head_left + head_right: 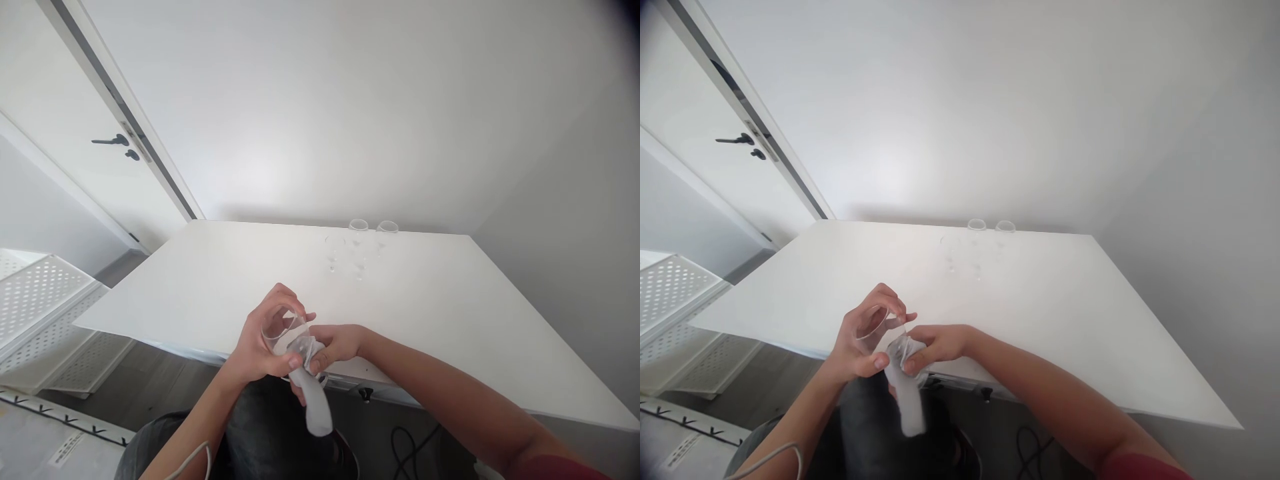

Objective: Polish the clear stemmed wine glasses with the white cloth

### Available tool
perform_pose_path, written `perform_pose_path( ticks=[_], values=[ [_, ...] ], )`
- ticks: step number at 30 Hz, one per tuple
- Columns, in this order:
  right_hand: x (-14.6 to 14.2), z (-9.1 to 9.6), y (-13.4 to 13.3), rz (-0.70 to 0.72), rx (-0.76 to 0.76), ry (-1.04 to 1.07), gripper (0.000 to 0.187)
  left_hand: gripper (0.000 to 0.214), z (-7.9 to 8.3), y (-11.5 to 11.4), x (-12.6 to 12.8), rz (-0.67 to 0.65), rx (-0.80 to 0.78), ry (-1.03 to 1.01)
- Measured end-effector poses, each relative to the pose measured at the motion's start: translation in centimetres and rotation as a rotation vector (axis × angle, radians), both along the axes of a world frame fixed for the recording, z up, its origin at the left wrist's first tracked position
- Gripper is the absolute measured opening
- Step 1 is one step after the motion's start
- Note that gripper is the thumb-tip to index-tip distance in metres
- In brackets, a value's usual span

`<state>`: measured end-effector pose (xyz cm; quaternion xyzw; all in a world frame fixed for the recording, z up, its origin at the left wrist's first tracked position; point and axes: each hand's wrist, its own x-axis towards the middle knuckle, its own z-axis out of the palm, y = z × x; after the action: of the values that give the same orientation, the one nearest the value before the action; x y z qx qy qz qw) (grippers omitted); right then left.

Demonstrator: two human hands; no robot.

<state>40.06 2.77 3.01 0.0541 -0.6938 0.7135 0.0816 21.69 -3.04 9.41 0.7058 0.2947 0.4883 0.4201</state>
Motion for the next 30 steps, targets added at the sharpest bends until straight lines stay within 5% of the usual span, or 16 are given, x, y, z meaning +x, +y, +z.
perform_pose_path(
  ticks=[1,4,6,8,10,12,15,17,21,24,30],
  values=[
    [0.0,0.0,-0.1,-0.067,0.04,-0.011,0.046,0.041,0.0,-0.1,0.2,0.06,0.028,0.01],
    [-0.4,-0.3,-0.6,-0.633,0.297,-0.02,0.033,0.032,-0.4,-0.5,1.1,0.497,0.122,0.058],
    [-0.7,-0.4,-1.0,-0.866,0.442,-0.013,0.03,0.034,-0.7,-0.7,1.5,0.703,0.163,0.11],
    [-1.0,-0.4,-1.3,-0.779,0.382,0.003,0.032,0.034,-0.8,-0.6,1.5,0.64,0.158,0.106],
    [-1.1,-0.3,-1.2,-0.653,0.116,0.023,0.038,0.027,-0.5,-0.3,1.0,0.485,0.114,0.027],
    [-1.2,-0.3,-0.8,-0.754,-0.204,0.061,0.044,0.024,-0.1,-0.1,0.3,0.469,0.109,-0.055],
    [-1.3,-0.4,-0.1,-0.99,-0.56,0.123,0.04,0.033,0.4,-0.1,-0.4,0.627,0.27,-0.131],
    [-1.2,-0.2,0.0,-0.861,-0.704,0.107,0.042,0.042,0.3,-0.2,-0.6,0.619,0.448,-0.114],
    [-0.9,0.6,-0.6,-0.473,-0.87,-0.03,0.061,0.061,-0.8,-0.3,-0.7,0.35,0.697,0.152],
    [-1.0,0.8,-1.2,-0.551,-0.808,-0.098,0.051,0.061,-1.7,-0.3,-0.1,0.276,0.698,0.279],
    [-1.7,0.1,-2.3,-1.196,-0.225,0.137,0.039,0.032,-1.9,-0.9,3.6,0.751,0.291,-0.075]
  ],
)
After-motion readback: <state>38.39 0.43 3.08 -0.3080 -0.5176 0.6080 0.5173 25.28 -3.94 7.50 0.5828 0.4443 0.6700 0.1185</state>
